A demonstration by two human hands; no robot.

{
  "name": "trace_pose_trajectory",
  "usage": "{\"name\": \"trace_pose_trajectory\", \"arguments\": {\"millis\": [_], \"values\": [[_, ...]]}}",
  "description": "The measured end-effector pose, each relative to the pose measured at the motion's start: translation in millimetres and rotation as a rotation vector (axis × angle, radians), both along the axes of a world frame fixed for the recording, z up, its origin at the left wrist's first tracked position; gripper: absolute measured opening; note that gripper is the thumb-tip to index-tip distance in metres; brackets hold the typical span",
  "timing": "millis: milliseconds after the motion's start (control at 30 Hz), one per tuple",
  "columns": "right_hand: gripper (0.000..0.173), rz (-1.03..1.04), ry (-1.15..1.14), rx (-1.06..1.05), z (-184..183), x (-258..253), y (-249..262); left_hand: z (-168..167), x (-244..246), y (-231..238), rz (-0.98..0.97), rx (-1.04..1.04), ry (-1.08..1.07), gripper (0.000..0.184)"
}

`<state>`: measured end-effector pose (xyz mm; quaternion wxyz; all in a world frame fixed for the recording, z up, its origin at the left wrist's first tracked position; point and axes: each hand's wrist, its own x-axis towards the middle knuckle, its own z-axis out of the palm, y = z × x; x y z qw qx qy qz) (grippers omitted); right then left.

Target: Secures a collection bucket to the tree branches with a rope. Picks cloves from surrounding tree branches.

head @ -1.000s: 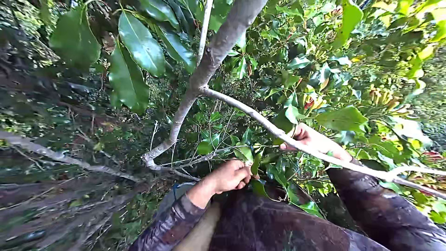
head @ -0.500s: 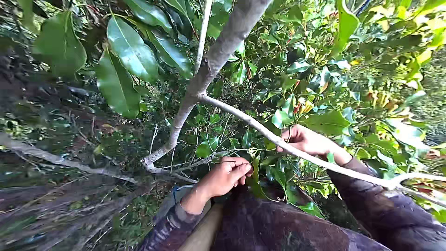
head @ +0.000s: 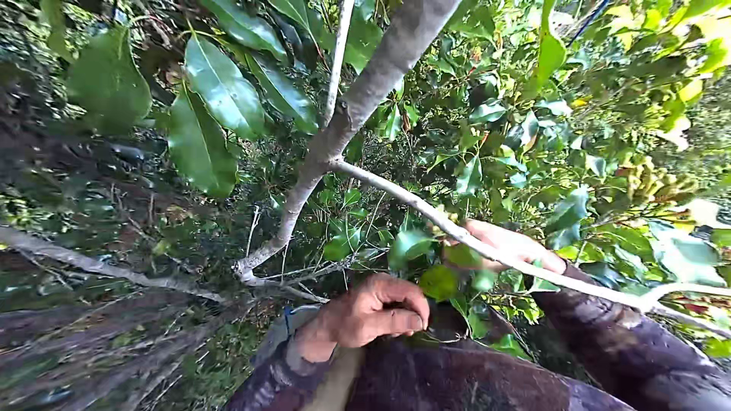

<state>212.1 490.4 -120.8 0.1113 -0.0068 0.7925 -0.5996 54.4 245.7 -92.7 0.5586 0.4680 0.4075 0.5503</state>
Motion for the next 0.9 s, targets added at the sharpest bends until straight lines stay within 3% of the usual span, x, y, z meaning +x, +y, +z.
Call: {"name": "trace_pose_trajectory", "arguments": {"millis": [67,133,200,300,367,467,533,600,700,767,833,900], "values": [[0.019,0.076,-0.018,0.081,2.1,-4.8,-4.7,19.5,-9.4,-2.5,0.23,-0.01,0.01,0.023],[0.021,0.171,-0.064,0.169,5.8,-11.7,-10.8,32.0,-17.2,-2.5,0.489,-0.078,0.165,0.027],[0.021,0.225,-0.103,0.229,7.3,-19.3,-16.8,40.4,-21.2,-3.2,0.552,-0.105,0.376,0.028],[0.021,0.263,-0.137,0.273,13.0,-30.1,-23.6,56.4,-14.4,-1.3,0.445,-0.175,0.818,0.073],[0.019,0.275,-0.102,0.286,13.9,-30.7,-24.2,62.2,-6.4,3.7,0.389,-0.132,1.002,0.064],[0.021,0.244,-0.082,0.258,12.1,-28.5,-24.2,66.5,-1.0,3.7,0.356,-0.069,1.139,0.028],[0.033,0.128,-0.098,0.115,13.1,-20.5,-18.4,66.9,1.7,2.0,0.327,-0.062,1.19,0.018],[0.04,-0.139,-0.041,-0.065,5.9,-2.7,-5.7,62.7,4.6,1.8,0.318,-0.057,1.21,0.015],[0.049,-0.808,0.059,-0.254,-30.0,16.5,14.1,55.0,8.2,1.8,0.345,-0.003,1.241,0.023],[0.053,-1.174,-0.049,-0.322,-45.6,17.8,26.4,51.7,10.0,1.9,0.352,0.061,1.293,0.02],[0.047,-1.238,-0.255,-0.242,-55.1,17.1,29.6,52.0,11.2,2.5,0.338,0.108,1.337,0.018],[0.036,-1.154,-0.377,-0.238,-57.4,5.8,22.6,54.0,12.7,2.5,0.312,0.131,1.376,0.019]]}}
